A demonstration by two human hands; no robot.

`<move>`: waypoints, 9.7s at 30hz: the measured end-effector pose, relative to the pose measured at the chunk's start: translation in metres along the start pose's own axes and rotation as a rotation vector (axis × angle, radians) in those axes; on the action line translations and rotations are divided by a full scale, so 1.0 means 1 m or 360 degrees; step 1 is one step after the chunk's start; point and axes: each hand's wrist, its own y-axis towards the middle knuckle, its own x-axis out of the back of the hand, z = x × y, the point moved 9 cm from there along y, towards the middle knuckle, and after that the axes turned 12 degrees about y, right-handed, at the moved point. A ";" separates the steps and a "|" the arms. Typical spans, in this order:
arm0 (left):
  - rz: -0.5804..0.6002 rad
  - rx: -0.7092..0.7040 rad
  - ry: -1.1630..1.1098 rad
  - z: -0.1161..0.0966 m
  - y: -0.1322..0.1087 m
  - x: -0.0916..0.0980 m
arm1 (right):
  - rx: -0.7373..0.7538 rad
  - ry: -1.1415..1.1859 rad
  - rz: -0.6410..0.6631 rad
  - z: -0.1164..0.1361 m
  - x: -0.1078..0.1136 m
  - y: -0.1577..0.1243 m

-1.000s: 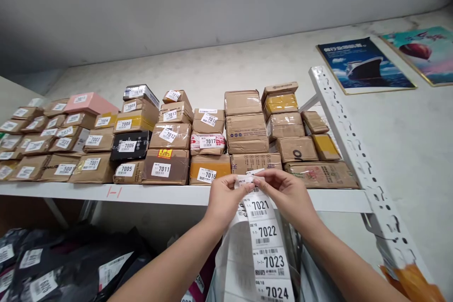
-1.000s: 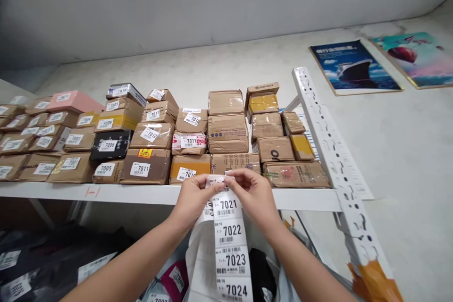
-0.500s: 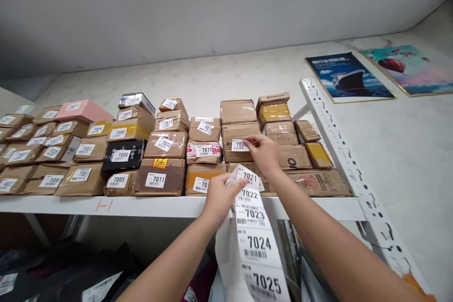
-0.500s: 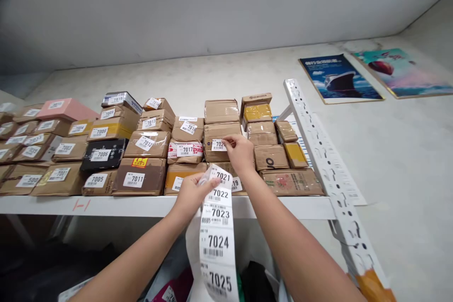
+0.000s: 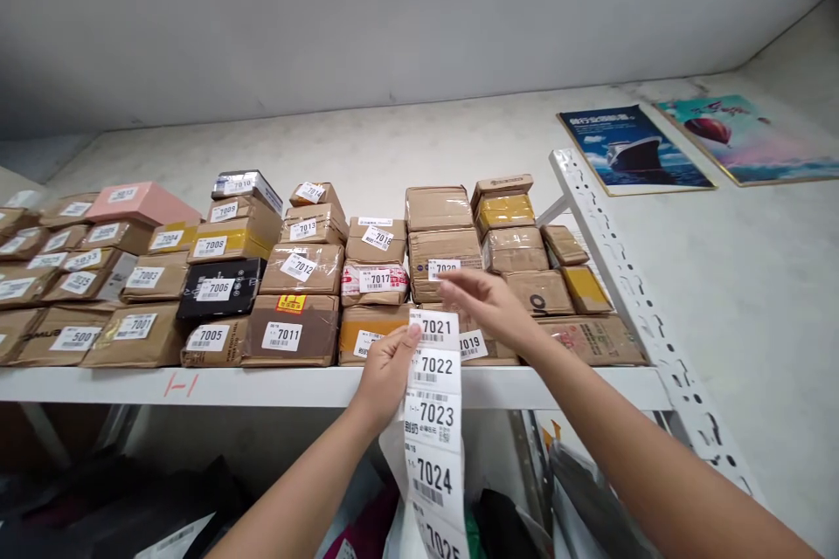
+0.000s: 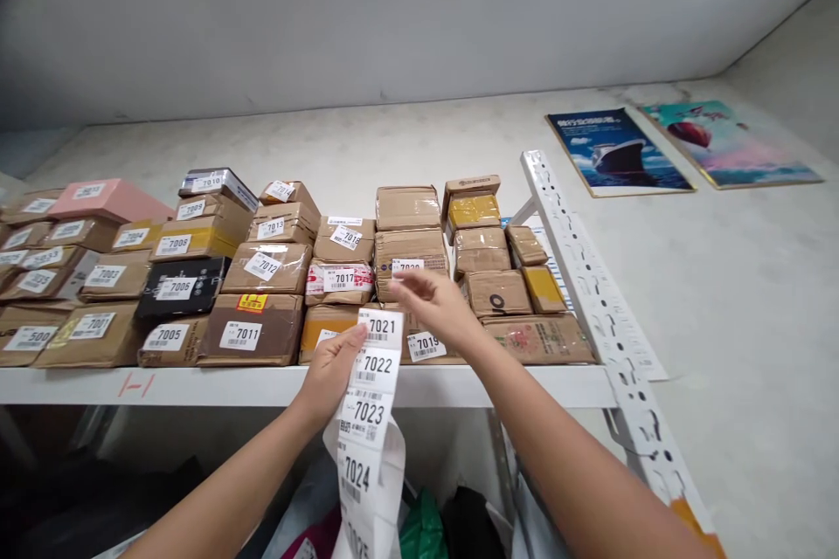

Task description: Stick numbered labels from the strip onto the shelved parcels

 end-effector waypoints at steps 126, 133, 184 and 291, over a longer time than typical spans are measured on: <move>0.0361 0.0328 -0.0033 0.024 -0.032 -0.128 | 0.0206 -0.0610 -0.0530 0.012 0.105 -0.075; 0.0293 0.0375 -0.0084 0.033 -0.033 -0.120 | 0.0097 -0.1501 -0.0236 -0.013 0.112 -0.009; -0.0156 0.0312 -0.0412 0.022 0.007 -0.112 | 0.0391 -0.0291 -0.0591 0.008 0.084 -0.068; 0.0137 0.0439 -0.0355 0.045 -0.055 -0.115 | 0.0280 -0.0611 -0.0192 -0.009 0.103 -0.064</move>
